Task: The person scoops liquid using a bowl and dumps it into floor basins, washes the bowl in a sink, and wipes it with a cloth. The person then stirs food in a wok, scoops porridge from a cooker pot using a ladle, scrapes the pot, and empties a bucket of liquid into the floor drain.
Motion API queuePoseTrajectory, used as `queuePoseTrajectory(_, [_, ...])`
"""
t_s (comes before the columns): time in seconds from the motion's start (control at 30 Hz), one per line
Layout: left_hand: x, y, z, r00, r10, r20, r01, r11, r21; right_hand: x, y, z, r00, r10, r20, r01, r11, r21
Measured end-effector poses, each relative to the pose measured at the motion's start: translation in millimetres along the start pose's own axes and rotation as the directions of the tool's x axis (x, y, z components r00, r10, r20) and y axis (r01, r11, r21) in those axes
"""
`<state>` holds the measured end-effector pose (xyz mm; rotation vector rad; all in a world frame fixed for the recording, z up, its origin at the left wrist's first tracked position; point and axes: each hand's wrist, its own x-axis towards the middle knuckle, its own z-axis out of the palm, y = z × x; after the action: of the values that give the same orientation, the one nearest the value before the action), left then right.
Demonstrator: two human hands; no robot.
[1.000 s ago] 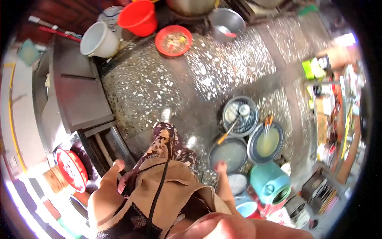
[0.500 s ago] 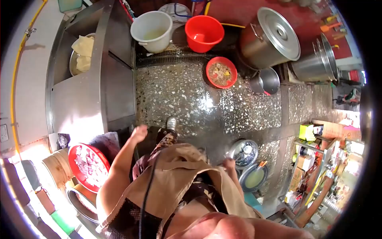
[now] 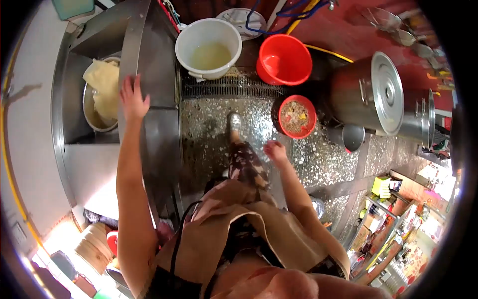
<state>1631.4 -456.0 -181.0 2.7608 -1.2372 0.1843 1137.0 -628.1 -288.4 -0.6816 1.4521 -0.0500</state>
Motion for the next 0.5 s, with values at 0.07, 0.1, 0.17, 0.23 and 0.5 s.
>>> queuePoseTrajectory(0.07, [14, -4, 8, 0.999, -0.035, -0.003, 0.035, 0.999, -0.036, 83, -21, 54, 0.997, 0.062, 0.055, -0.071, 0.982, 0.177])
queuePoseTrajectory(0.1, [14, -14, 13, 0.999, 0.000, -0.046, -0.006, 0.994, -0.110, 126, -26, 78, 0.987, 0.072, 0.144, -0.103, 0.968, 0.228])
queuePoseTrajectory(0.17, [22, -8, 14, 1.000, -0.023, -0.009, 0.022, 0.996, -0.092, 198, -50, 138, 0.965, 0.174, 0.198, -0.236, 0.907, 0.348])
queuePoseTrajectory(0.23, [23, -4, 13, 0.996, -0.079, 0.048, 0.083, 0.993, -0.084, 276, -61, 189, 0.960, 0.064, 0.272, -0.140, 0.952, 0.271])
queuePoseTrajectory(0.5, [27, -3, 25, 0.996, -0.052, 0.079, 0.059, 0.994, -0.089, 396, -118, 302, 0.980, 0.095, -0.177, -0.035, 0.948, 0.316])
